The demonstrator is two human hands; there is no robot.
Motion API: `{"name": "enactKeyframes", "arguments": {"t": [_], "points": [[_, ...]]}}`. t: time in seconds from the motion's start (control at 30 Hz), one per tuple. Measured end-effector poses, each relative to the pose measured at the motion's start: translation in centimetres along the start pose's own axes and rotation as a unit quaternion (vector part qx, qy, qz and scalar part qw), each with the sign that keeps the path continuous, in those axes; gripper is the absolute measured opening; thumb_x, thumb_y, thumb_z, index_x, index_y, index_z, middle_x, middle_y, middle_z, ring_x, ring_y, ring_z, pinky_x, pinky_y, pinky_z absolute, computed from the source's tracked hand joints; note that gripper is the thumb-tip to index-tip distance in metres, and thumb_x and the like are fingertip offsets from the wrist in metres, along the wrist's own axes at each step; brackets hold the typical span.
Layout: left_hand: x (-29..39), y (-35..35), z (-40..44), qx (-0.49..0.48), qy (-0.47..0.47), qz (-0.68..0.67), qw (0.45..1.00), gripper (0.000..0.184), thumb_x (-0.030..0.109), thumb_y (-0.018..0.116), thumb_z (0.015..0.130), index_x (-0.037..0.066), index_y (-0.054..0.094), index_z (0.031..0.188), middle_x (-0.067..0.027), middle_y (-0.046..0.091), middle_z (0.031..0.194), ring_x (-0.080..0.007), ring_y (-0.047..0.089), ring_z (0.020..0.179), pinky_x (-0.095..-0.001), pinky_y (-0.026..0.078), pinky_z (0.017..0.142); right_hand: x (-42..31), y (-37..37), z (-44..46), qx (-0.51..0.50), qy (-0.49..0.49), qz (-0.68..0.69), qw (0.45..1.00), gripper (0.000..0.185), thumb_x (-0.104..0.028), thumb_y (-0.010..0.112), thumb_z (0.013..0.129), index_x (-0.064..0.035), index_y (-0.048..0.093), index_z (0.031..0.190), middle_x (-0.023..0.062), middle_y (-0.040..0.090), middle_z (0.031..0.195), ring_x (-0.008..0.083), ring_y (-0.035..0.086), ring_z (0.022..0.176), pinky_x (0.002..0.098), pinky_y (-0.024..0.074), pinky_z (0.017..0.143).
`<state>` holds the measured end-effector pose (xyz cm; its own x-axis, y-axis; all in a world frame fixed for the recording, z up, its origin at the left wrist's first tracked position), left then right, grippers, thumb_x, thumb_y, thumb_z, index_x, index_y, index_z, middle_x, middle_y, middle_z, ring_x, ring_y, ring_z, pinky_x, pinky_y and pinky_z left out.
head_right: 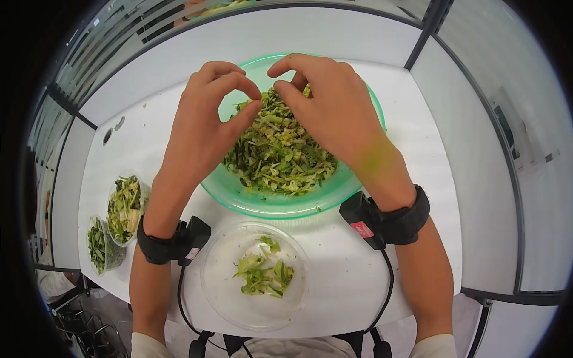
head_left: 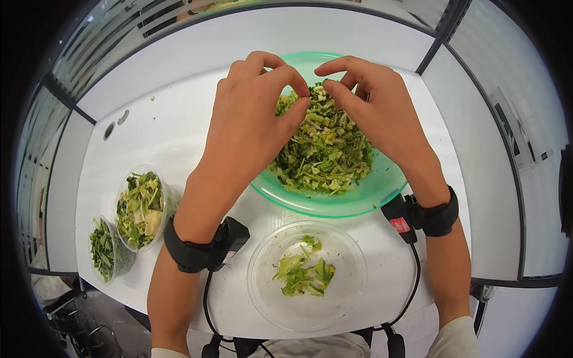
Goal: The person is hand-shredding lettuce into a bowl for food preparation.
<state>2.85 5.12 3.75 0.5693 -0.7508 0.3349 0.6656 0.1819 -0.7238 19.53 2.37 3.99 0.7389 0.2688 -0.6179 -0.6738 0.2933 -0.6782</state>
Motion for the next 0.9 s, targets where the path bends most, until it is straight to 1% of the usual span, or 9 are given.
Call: {"name": "enactKeyframes", "arguments": {"t": [0.1,0.2,0.27,0.37,0.43,0.53,0.6,0.73,0.9], "points": [[0.0,0.0,0.0,-0.008,0.004,-0.001,1.000,0.013,0.013,0.078,0.090,0.010,0.074,0.102,-0.0096,0.064,0.125,-0.0326,0.060,0.122,-0.0437,0.048,0.103,-0.3,0.0,-0.2,0.050,-0.066,0.031,0.996,0.032,-0.017,0.066,0.096,-0.0112,0.072,0.127,0.0107,0.076,0.088,0.0275,0.067,0.072,0.0396,0.0553,0.073],[0.2,0.1,-0.2,-0.006,0.013,0.003,1.000,0.014,0.013,0.078,0.090,0.010,0.075,0.103,-0.0098,0.064,0.127,-0.0329,0.060,0.121,-0.0442,0.048,0.103,-0.1,0.2,-0.3,0.003,-0.024,0.016,1.000,0.046,-0.012,0.063,0.095,-0.0155,0.064,0.141,0.0142,0.076,0.102,0.0280,0.070,0.081,0.0407,0.0557,0.078],[0.4,0.1,-0.1,-0.016,0.005,-0.008,1.000,0.014,0.013,0.078,0.090,0.010,0.076,0.104,-0.0100,0.064,0.128,-0.0332,0.059,0.122,-0.0447,0.048,0.104,0.5,0.6,0.0,-0.074,0.078,0.004,0.994,0.053,-0.010,0.062,0.094,-0.0175,0.061,0.146,0.0155,0.075,0.111,0.0282,0.071,0.088,0.0413,0.0558,0.082],[0.5,0.2,-0.1,-0.042,0.023,-0.015,0.999,0.014,0.012,0.077,0.089,0.011,0.076,0.102,-0.0099,0.063,0.131,-0.0333,0.058,0.123,-0.0451,0.047,0.105,-0.2,0.1,-0.1,-0.022,0.026,-0.001,0.999,0.051,-0.009,0.061,0.094,-0.0169,0.062,0.144,0.0152,0.075,0.108,0.0289,0.072,0.091,0.0416,0.0560,0.084],[1.0,0.4,-0.3,-0.046,0.066,-0.013,0.997,0.015,0.010,0.077,0.086,0.011,0.077,0.101,-0.0097,0.063,0.132,-0.0332,0.057,0.125,-0.0454,0.046,0.106,-0.3,0.3,-0.4,0.037,-0.054,-0.007,0.998,0.047,-0.009,0.060,0.094,-0.0157,0.064,0.141,0.0133,0.075,0.095,0.0299,0.072,0.086,0.0413,0.0560,0.082],[1.5,0.8,-0.5,-0.071,0.088,0.006,0.994,0.020,0.007,0.074,0.084,0.013,0.078,0.102,-0.0094,0.061,0.136,-0.0328,0.053,0.129,-0.0466,0.042,0.109,-0.1,0.5,-0.3,0.030,-0.057,-0.002,0.998,0.039,-0.010,0.057,0.096,-0.0120,0.068,0.133,0.0121,0.073,0.080,0.0310,0.071,0.076,0.0427,0.0549,0.076],[1.5,0.9,-0.8,-0.067,0.097,0.034,0.992,0.022,0.007,0.072,0.084,0.013,0.079,0.104,-0.0095,0.060,0.137,-0.0329,0.052,0.130,-0.0470,0.040,0.110,0.3,0.8,-0.2,-0.023,0.001,0.009,1.000,0.036,-0.010,0.056,0.096,-0.0108,0.068,0.130,0.0125,0.073,0.081,0.0309,0.070,0.075,0.0438,0.0541,0.075],[0.9,1.1,-0.8,-0.037,0.063,0.068,0.995,0.031,0.007,0.070,0.087,0.013,0.077,0.116,-0.0103,0.060,0.138,-0.0321,0.052,0.131,-0.0465,0.040,0.110,0.9,1.5,-0.2,-0.027,-0.006,0.048,0.998,0.032,-0.015,0.054,0.100,-0.0073,0.069,0.127,0.0143,0.072,0.080,0.0312,0.068,0.073,0.0444,0.0529,0.073],[0.7,0.6,-0.6,-0.031,0.053,0.022,0.998,0.016,0.004,0.068,0.086,0.009,0.074,0.099,-0.0108,0.063,0.132,-0.0316,0.057,0.122,-0.0466,0.042,0.107,0.3,1.2,-0.1,-0.026,-0.028,0.036,0.999,0.032,-0.017,0.055,0.100,-0.0070,0.068,0.128,0.0154,0.071,0.080,0.0308,0.068,0.072,0.0438,0.0528,0.072]]}}
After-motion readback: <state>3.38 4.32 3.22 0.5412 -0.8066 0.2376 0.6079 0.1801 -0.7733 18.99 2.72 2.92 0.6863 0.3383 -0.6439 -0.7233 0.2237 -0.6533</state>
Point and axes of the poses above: each hand's wrist, its own z-axis towards the middle knuckle, its own y-axis out of the palm, x = y × z, the point moved 7 cm from there along z, towards the middle knuckle
